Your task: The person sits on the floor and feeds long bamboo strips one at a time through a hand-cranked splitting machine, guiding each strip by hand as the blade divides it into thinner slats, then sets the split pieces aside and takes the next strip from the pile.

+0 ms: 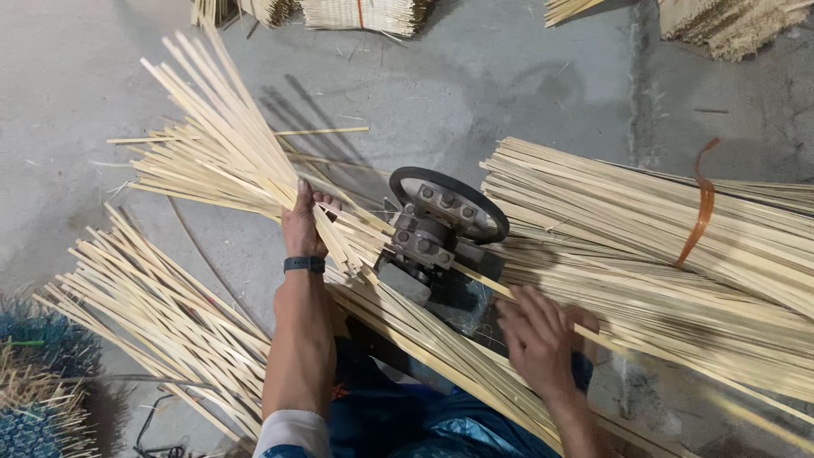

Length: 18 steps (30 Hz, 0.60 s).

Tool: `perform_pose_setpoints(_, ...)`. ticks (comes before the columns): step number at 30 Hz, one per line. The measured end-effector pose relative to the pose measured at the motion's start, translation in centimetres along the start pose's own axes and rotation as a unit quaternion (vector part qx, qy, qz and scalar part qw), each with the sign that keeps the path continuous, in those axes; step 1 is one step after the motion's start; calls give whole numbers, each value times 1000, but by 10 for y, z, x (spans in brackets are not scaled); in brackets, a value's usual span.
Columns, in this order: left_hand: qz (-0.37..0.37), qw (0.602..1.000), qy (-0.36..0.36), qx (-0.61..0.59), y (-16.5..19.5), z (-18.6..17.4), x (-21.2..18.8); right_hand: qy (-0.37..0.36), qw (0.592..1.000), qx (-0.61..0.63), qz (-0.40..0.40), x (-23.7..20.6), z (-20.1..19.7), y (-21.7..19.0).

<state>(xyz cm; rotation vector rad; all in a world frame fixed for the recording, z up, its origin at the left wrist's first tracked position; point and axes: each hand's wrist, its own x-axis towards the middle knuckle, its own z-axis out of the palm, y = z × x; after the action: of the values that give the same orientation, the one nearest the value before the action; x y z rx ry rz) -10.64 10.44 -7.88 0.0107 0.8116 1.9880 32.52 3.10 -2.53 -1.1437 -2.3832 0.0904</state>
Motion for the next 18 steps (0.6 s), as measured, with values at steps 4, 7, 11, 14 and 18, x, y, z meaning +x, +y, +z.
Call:
perform_pose_setpoints(4, 22, 998, 3, 64, 1, -8, 3, -175, 945, 206, 187, -13, 1, -16)
perform_pose_setpoints(7, 22, 994, -18, 107, -1, -11, 2, -301, 906, 180, 238, -21, 8, -15)
perform_pose_setpoints(11, 25, 986, -47, 161, -12, -10, -2, -337, 838, 234, 361, -30, 17, -11)
perform_pose_setpoints(14, 12, 983, -33, 181, -15, -4, -3, -292, 871, 217, 331, -40, 20, -9)
perform_pose_setpoints(18, 0, 978, -9, 207, -15, 3, -5, -227, 913, 181, 286, -55, 18, 1)
